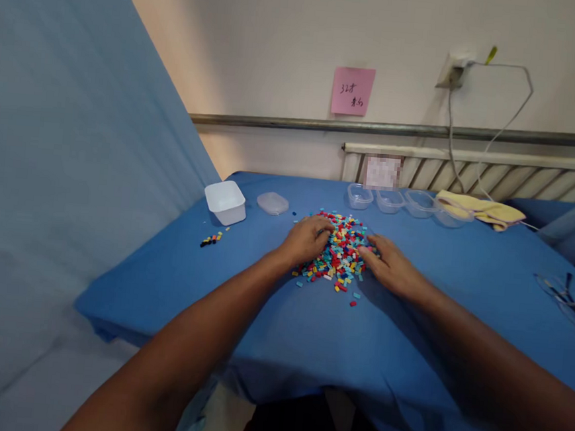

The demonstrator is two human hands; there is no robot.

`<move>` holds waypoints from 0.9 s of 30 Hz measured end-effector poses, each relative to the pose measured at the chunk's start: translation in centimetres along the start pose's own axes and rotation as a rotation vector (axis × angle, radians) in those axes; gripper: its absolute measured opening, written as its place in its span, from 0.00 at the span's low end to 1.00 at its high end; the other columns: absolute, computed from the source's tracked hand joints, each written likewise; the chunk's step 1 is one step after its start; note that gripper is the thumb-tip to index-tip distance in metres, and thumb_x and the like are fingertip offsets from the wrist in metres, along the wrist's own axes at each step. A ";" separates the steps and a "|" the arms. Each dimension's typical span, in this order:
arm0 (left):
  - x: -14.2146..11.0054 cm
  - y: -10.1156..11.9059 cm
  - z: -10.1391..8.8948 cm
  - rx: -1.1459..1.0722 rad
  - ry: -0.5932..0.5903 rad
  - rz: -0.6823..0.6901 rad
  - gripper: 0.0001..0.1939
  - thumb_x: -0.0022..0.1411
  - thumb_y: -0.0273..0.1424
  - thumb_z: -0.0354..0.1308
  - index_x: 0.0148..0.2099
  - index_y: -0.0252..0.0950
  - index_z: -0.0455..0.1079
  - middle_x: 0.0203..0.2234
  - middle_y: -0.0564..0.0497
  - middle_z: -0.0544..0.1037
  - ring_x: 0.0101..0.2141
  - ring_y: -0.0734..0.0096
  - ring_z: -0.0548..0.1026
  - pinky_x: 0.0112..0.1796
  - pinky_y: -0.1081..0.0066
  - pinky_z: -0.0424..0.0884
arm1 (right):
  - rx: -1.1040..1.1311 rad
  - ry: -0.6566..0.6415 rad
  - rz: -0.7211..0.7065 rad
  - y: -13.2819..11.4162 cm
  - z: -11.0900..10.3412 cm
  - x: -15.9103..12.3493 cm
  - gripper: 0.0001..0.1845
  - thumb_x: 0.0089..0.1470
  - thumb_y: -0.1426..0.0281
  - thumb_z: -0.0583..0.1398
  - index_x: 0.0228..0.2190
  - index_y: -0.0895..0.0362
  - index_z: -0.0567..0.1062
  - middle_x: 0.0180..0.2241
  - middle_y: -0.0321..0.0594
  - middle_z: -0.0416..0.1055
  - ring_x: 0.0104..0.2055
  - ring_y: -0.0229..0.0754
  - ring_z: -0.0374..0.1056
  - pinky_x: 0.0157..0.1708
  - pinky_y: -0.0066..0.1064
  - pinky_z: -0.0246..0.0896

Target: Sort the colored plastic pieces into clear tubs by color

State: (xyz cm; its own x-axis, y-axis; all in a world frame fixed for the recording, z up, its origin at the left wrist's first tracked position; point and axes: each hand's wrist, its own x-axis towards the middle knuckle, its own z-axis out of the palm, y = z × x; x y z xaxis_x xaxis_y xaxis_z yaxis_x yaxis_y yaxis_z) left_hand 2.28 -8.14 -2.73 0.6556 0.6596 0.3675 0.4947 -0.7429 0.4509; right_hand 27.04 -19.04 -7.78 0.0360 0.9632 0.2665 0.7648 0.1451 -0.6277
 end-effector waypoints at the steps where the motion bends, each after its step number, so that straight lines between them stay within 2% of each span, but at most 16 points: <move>1: 0.1 0.0 0.2 -0.001 0.028 -0.004 0.16 0.78 0.32 0.52 0.53 0.38 0.81 0.56 0.45 0.84 0.60 0.59 0.79 0.67 0.58 0.68 | -0.028 0.038 0.079 0.2 1.1 -1.0 0.41 0.71 0.43 0.54 0.66 0.61 0.76 0.70 0.61 0.72 0.75 0.66 0.63 0.74 0.59 0.57; 4: 0.4 -0.5 1.1 0.050 0.056 -0.132 0.23 0.83 0.40 0.44 0.57 0.38 0.81 0.61 0.43 0.82 0.63 0.55 0.76 0.69 0.53 0.65 | -0.049 0.111 0.203 -0.5 4.3 -2.4 0.48 0.70 0.39 0.53 0.71 0.65 0.71 0.75 0.67 0.61 0.80 0.69 0.53 0.77 0.63 0.50; 6: 0.4 -0.9 1.8 0.073 0.047 -0.260 0.27 0.84 0.44 0.41 0.63 0.37 0.78 0.66 0.39 0.78 0.68 0.50 0.72 0.73 0.48 0.60 | -0.013 0.162 0.210 -1.9 6.1 -2.0 0.48 0.70 0.39 0.52 0.71 0.64 0.69 0.77 0.66 0.59 0.81 0.68 0.51 0.78 0.63 0.48; 8: 0.3 -1.3 2.5 0.061 0.024 -0.325 0.31 0.85 0.45 0.39 0.69 0.33 0.74 0.71 0.37 0.73 0.73 0.49 0.67 0.75 0.46 0.56 | 0.032 0.210 0.189 -3.7 7.5 -1.0 0.47 0.71 0.40 0.50 0.71 0.64 0.69 0.76 0.66 0.59 0.81 0.66 0.51 0.78 0.63 0.47; 11: -0.2 -1.6 2.6 -0.028 -0.006 -0.295 0.35 0.85 0.45 0.33 0.75 0.30 0.68 0.75 0.38 0.68 0.76 0.57 0.62 0.77 0.54 0.53 | 0.085 0.253 0.123 -6.1 8.1 0.7 0.45 0.74 0.44 0.48 0.71 0.67 0.68 0.76 0.68 0.58 0.82 0.63 0.50 0.78 0.61 0.47; 13: -0.5 -2.0 1.8 -0.110 0.000 -0.275 0.37 0.85 0.47 0.32 0.77 0.32 0.65 0.77 0.41 0.64 0.78 0.61 0.59 0.78 0.57 0.51 | 0.112 0.263 0.054 -6.6 7.3 1.4 0.44 0.75 0.45 0.48 0.72 0.67 0.68 0.77 0.67 0.58 0.82 0.60 0.51 0.79 0.59 0.47; 15: -0.7 -3.0 0.5 -0.142 0.007 -0.268 0.37 0.84 0.49 0.33 0.77 0.33 0.66 0.77 0.42 0.64 0.79 0.61 0.57 0.78 0.57 0.49 | 0.129 0.256 -0.021 -5.9 5.4 2.0 0.42 0.76 0.44 0.48 0.70 0.63 0.70 0.77 0.64 0.60 0.81 0.58 0.54 0.79 0.57 0.47; 17: -0.5 -4.8 -0.8 -0.092 -0.017 -0.274 0.38 0.84 0.50 0.33 0.76 0.32 0.68 0.77 0.41 0.65 0.79 0.58 0.55 0.78 0.56 0.47 | 0.130 0.232 -0.054 -4.1 3.4 2.7 0.41 0.76 0.42 0.47 0.68 0.59 0.75 0.74 0.61 0.65 0.78 0.57 0.59 0.79 0.56 0.49; 20: 0.6 -8.0 -1.7 -0.009 -0.109 -0.281 0.38 0.83 0.49 0.33 0.73 0.30 0.70 0.75 0.37 0.67 0.79 0.53 0.57 0.78 0.53 0.47 | 0.091 0.174 0.008 -0.7 1.5 4.2 0.49 0.73 0.35 0.44 0.66 0.60 0.76 0.71 0.63 0.70 0.77 0.62 0.61 0.78 0.61 0.48; 23: 3.0 -10.2 -1.1 -0.008 -0.152 -0.266 0.37 0.83 0.49 0.35 0.67 0.30 0.75 0.72 0.36 0.72 0.77 0.51 0.60 0.77 0.51 0.50 | 0.078 0.105 0.034 1.4 1.7 6.5 0.55 0.69 0.30 0.41 0.64 0.62 0.77 0.70 0.65 0.71 0.77 0.66 0.60 0.78 0.62 0.47; 27: 7.2 -10.7 0.7 -0.070 -0.158 -0.237 0.37 0.83 0.50 0.34 0.66 0.33 0.77 0.71 0.40 0.73 0.75 0.55 0.66 0.76 0.57 0.54 | 0.124 0.029 0.012 1.7 2.9 10.2 0.51 0.73 0.33 0.38 0.57 0.57 0.81 0.63 0.55 0.79 0.71 0.60 0.69 0.75 0.54 0.56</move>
State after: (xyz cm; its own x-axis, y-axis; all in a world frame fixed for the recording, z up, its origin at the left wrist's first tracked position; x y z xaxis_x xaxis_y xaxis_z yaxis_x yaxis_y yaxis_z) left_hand 2.09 4.47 -5.49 0.6097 0.7840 0.1164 0.6077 -0.5567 0.5663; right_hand 26.82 -8.31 -8.21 0.0648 0.9582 0.2788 0.6790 0.1624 -0.7160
